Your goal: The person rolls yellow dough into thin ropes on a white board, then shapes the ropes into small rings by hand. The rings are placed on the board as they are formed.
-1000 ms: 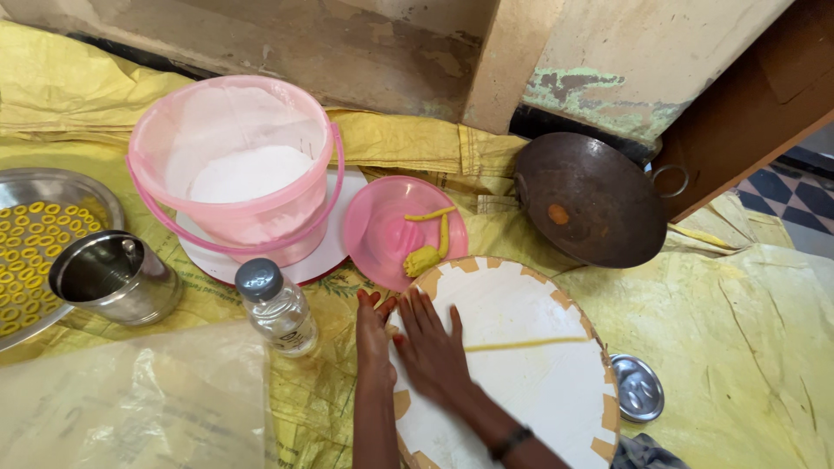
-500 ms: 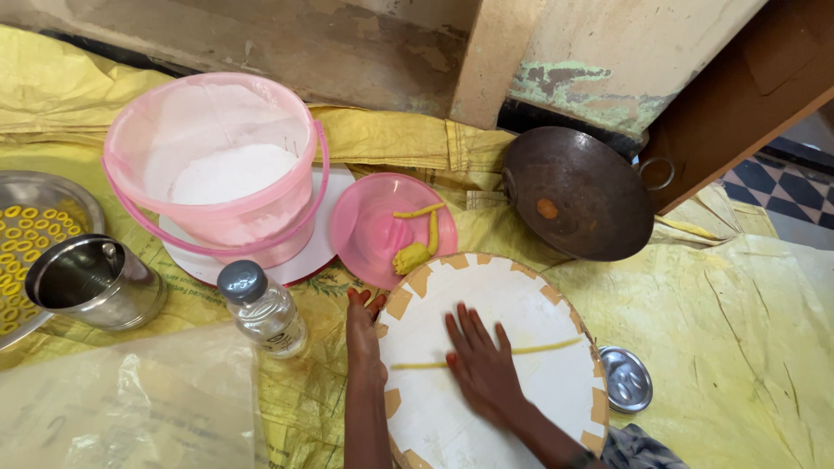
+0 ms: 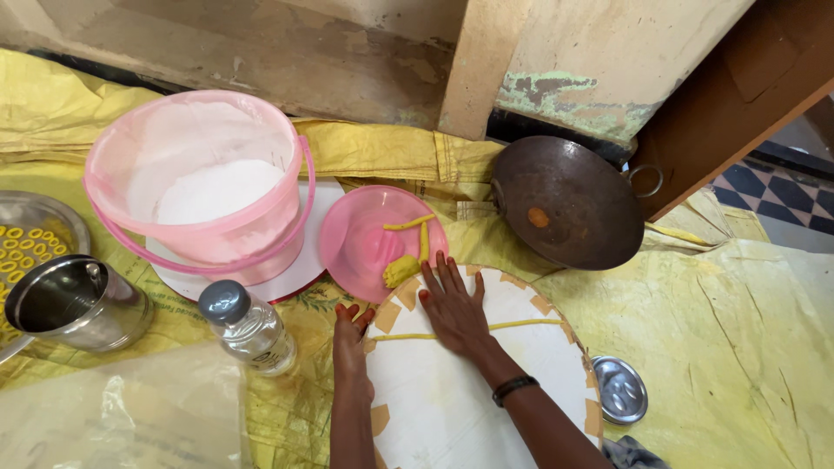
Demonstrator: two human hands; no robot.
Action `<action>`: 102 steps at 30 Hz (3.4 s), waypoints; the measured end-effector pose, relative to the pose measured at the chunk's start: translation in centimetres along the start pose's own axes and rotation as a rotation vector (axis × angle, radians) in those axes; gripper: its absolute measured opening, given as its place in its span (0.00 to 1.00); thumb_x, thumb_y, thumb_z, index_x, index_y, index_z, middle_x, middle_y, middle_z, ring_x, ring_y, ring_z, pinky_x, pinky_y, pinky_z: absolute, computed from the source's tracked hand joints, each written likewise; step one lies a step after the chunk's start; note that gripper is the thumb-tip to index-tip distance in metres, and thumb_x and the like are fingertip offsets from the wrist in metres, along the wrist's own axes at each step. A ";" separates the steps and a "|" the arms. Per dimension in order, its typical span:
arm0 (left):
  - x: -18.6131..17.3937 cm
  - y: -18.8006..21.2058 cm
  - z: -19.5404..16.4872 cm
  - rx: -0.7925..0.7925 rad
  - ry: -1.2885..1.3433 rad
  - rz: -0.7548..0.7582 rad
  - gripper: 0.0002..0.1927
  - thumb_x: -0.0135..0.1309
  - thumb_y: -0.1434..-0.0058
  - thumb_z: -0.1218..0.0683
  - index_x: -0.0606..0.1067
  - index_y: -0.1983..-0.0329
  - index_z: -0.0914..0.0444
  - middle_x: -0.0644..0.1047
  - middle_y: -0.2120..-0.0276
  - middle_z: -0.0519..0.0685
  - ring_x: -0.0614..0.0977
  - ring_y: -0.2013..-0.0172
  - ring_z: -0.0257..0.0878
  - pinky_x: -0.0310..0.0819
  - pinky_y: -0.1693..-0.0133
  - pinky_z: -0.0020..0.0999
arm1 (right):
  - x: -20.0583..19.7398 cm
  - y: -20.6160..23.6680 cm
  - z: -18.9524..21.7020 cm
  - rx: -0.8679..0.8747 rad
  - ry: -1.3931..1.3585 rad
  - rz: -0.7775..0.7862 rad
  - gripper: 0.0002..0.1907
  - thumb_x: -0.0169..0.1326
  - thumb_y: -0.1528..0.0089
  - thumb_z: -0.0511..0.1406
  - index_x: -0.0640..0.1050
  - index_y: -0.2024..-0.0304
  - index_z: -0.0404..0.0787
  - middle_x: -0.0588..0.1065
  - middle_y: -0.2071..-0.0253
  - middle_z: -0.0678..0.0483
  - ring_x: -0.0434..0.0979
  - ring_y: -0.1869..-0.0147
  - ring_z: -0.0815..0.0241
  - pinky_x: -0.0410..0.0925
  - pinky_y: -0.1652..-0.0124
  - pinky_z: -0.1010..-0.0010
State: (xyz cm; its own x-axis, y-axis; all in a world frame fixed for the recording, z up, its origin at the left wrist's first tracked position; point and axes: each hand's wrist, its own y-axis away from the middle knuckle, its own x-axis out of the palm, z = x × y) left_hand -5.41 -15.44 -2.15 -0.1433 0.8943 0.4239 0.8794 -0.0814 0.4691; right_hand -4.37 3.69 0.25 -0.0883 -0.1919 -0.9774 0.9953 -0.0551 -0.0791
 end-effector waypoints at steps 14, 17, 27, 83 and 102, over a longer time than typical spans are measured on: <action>-0.1 -0.8 1.2 0.045 0.090 0.043 0.42 0.32 0.33 0.30 0.60 0.28 0.63 0.71 0.35 0.58 0.73 0.39 0.47 0.63 0.37 0.44 | 0.5 11.5 3.1 -0.015 -0.018 0.083 0.34 0.25 0.29 0.53 0.47 0.22 0.51 0.39 0.19 0.52 0.36 0.17 0.53 0.29 0.32 0.36; -0.2 -0.8 1.1 0.063 0.048 0.039 0.42 0.31 0.33 0.30 0.60 0.28 0.63 0.72 0.35 0.58 0.72 0.37 0.46 0.58 0.35 0.44 | 1.6 8.1 5.5 -0.078 0.023 -0.020 0.35 0.28 0.30 0.53 0.49 0.23 0.51 0.41 0.20 0.50 0.39 0.18 0.52 0.32 0.32 0.35; -0.1 -0.6 0.9 0.062 -0.057 0.020 0.42 0.29 0.34 0.29 0.60 0.27 0.60 0.73 0.35 0.57 0.65 0.31 0.44 0.46 0.32 0.49 | 0.5 1.5 6.1 -0.072 -0.060 -0.047 0.33 0.34 0.30 0.50 0.53 0.23 0.50 0.43 0.20 0.48 0.41 0.18 0.49 0.35 0.32 0.33; 1.4 5.5 -3.7 0.489 -0.882 -0.062 0.19 0.53 0.37 0.45 0.81 0.50 0.60 0.85 0.58 0.52 0.85 0.56 0.48 0.76 0.54 0.39 | -0.9 7.6 0.9 -0.253 -0.464 -0.195 0.08 0.62 0.40 0.36 0.85 0.62 0.39 0.83 0.50 0.55 0.81 0.46 0.59 0.69 0.47 0.68; 3.1 4.6 -1.0 0.102 -0.396 0.710 0.18 0.46 0.28 0.46 0.80 0.56 0.64 0.83 0.65 0.46 0.81 0.60 0.33 0.72 0.50 0.30 | -5.6 7.6 -2.7 0.133 -1.092 0.021 0.14 0.54 0.34 0.38 0.81 0.52 0.35 0.84 0.59 0.53 0.83 0.52 0.65 0.73 0.48 0.70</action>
State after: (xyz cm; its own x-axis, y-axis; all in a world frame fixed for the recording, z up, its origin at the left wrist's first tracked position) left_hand -2.29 -13.43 2.05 0.6175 0.7355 0.2788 0.7400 -0.6634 0.1108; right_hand 3.81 6.97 4.55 -0.1238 -0.9537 -0.2740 0.9907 -0.1346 0.0212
